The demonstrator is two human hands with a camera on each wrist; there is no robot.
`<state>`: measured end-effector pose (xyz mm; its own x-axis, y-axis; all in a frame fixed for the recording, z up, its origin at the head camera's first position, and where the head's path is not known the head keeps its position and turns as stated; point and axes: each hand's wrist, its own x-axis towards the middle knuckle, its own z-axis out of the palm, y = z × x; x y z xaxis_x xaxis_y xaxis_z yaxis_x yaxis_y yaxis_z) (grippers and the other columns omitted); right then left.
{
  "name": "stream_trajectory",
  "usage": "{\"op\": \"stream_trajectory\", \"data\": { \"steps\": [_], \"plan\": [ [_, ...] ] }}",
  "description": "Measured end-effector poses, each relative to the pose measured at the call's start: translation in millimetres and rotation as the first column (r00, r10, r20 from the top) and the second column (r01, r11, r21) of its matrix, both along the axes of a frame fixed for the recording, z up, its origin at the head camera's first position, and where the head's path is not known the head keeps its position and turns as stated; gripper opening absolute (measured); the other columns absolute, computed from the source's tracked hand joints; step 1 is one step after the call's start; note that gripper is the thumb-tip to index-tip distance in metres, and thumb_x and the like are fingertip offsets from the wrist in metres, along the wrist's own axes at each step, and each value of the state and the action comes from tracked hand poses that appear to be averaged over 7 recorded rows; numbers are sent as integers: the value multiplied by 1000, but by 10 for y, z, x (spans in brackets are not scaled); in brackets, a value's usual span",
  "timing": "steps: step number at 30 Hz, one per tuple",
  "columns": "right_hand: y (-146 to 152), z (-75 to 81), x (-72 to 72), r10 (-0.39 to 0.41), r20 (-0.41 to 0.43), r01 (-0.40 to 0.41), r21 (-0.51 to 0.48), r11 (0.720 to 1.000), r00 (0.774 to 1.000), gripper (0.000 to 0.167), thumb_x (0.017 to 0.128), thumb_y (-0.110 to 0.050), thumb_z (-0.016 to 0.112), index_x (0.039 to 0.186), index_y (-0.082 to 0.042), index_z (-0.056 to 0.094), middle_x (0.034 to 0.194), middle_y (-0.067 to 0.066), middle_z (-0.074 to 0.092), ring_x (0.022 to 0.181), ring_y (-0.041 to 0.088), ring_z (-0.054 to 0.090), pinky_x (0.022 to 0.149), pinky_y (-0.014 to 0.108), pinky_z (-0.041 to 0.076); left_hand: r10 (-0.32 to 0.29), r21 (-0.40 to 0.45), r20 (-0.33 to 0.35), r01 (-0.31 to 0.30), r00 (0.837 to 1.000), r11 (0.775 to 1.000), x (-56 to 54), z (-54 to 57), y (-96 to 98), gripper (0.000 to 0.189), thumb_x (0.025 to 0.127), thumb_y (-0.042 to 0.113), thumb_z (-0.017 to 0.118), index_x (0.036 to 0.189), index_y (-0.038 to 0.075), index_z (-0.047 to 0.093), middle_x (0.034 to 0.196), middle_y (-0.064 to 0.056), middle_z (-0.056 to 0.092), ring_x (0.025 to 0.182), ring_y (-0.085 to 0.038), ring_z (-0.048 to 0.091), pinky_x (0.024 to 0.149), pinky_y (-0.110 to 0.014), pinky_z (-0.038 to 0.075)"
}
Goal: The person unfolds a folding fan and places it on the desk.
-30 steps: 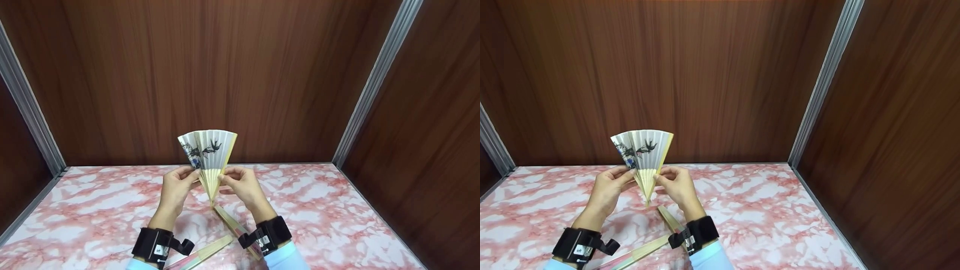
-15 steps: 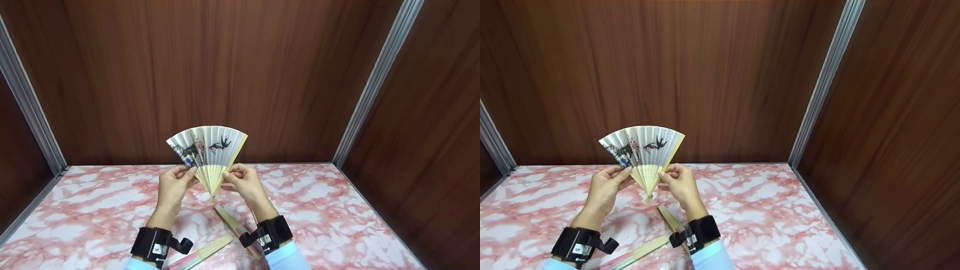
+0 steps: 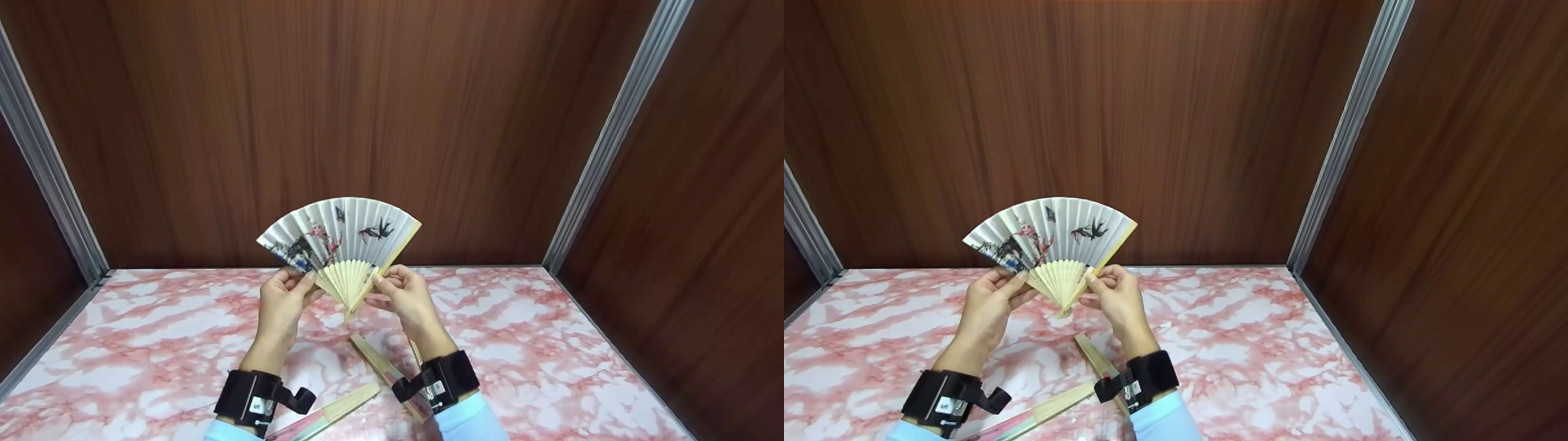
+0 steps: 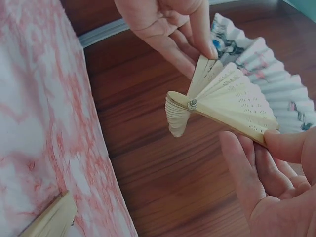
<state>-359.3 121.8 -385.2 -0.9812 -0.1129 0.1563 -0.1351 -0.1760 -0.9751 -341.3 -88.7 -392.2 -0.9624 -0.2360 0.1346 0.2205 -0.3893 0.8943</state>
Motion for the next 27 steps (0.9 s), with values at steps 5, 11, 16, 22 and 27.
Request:
{"op": "stream_trajectory", "data": {
  "steps": [5, 11, 16, 22, 27],
  "plan": [
    [1, -6, -14, -20, 13, 21, -44, 999, 1000, 11, 107, -1, 64, 97, -4, 61, 80, -1, 74, 81, 14, 77, 81, 32, 72, -25, 52, -3, 25, 1000, 998, -6, -4, -16, 15, 108, -4, 59, 122, -8, 60, 101, -4, 70, 90, -11, 75, 90, -26, 70],
    [14, -8, -19, -32, 25, 34, -120, 992, 999, 14, 107, 0, 63, 95, -7, 67, 86, -2, 76, 86, 11, 77, 81, 29, 71, -47, 111, -6, 48, 999, 993, -8, -6, -35, 33, 111, -1, 54, 142, -10, 50, 111, -6, 68, 94, -11, 75, 94, -25, 68],
    [32, -17, -20, -21, 23, 25, -153, 988, 1000, 15, 108, 1, 61, 96, -5, 70, 94, 0, 73, 90, 12, 78, 85, 31, 71, -41, 138, -4, 41, 999, 990, -8, -4, -37, 29, 111, 0, 54, 138, -9, 50, 111, -7, 67, 95, -12, 75, 94, -25, 68],
    [34, -19, -23, -12, 26, 16, -176, 984, 1000, 17, 109, 1, 58, 98, -3, 70, 99, 2, 74, 95, 14, 78, 92, 35, 71, -44, 180, -23, 47, 999, 983, -4, 4, -52, 28, 111, 0, 53, 137, -10, 49, 114, -9, 65, 98, -12, 76, 100, -28, 67],
    [26, -31, -26, 11, 40, -1, -232, 973, 999, 13, 112, -3, 55, 105, -1, 65, 106, 4, 78, 100, 15, 79, 95, 35, 70, -43, 216, -28, 48, 999, 975, -2, 2, -52, 31, 111, 1, 53, 140, -10, 49, 111, -6, 71, 96, -12, 78, 97, -26, 67]
  ]
}}
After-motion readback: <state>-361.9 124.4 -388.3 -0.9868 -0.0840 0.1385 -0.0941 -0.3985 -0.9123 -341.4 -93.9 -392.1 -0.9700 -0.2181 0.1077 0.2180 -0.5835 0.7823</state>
